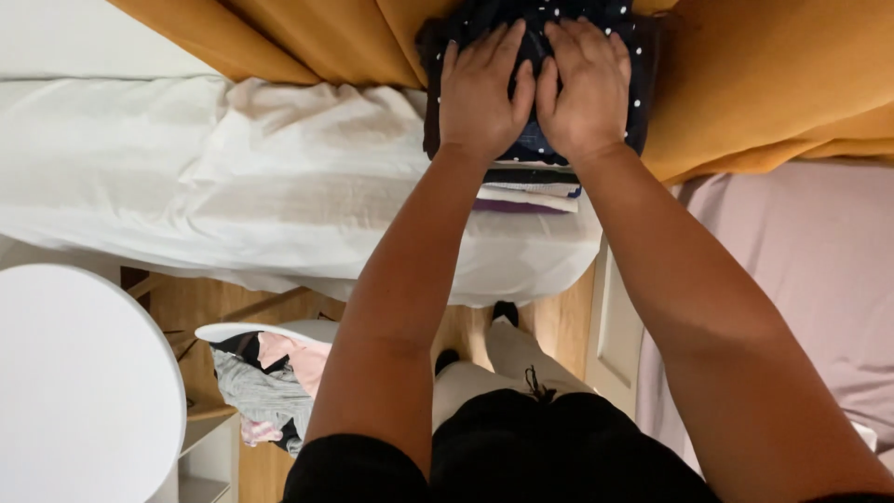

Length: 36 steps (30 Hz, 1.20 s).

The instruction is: The person folds a dark blue polka-dotted shirt on a white round table, smoothing the fabric and folding the sleeves and body into a compact rectangle before placing it on a stack. The person then folds a light pink long-sleeved shirt on the same table using a similar method and places it on the stack.

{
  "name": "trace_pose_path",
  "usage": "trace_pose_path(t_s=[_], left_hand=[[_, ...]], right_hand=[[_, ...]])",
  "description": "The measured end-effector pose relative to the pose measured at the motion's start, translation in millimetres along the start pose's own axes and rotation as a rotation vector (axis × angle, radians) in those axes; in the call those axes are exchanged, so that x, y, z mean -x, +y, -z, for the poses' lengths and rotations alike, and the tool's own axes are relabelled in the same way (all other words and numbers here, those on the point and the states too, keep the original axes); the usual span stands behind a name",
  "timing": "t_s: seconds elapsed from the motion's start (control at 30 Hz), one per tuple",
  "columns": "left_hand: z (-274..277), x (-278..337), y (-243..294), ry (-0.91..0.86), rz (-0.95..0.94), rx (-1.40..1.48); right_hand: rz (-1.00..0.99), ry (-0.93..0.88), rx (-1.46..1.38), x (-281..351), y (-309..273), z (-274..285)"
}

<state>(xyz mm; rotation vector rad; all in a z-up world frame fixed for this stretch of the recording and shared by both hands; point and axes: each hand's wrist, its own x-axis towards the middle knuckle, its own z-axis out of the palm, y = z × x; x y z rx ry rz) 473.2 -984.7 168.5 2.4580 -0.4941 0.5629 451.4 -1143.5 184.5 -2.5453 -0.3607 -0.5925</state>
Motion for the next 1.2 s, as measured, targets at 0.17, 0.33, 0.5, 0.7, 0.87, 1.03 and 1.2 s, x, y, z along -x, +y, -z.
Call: trace_pose_path(t_s=[0.17, 0.33, 0.5, 0.7, 0.87, 1.03, 1.2], left_hand=[[-15, 3, -13, 0.021, 0.057, 0.047], [-18, 3, -20, 0.045, 0.05, 0.084], [-17, 1, -15, 0.001, 0.065, 0.005], [7, -29, -3, -0.118, 0.075, -0.19], [31, -44, 6, -0.059, 0.03, -0.251], [54, -39, 24, -0.057, 0.04, -0.213], [72, -9, 31, 0.01, 0.026, -0.108]], right_hand=[[0.003, 0.017, 0.001, 3, 11, -22], [0.015, 0.048, 0.011, -1, 12, -32], [-0.032, 0.01, 0.009, -5, 10, -27], [-0.045, -0.073, -0.038, -30, 4, -2], [-0.007, -0.027, 0.02, -47, -9, 28], [0.016, 0.0, 0.06, -44, -10, 52], [0.079, 0.088, 0.034, -30, -20, 70]])
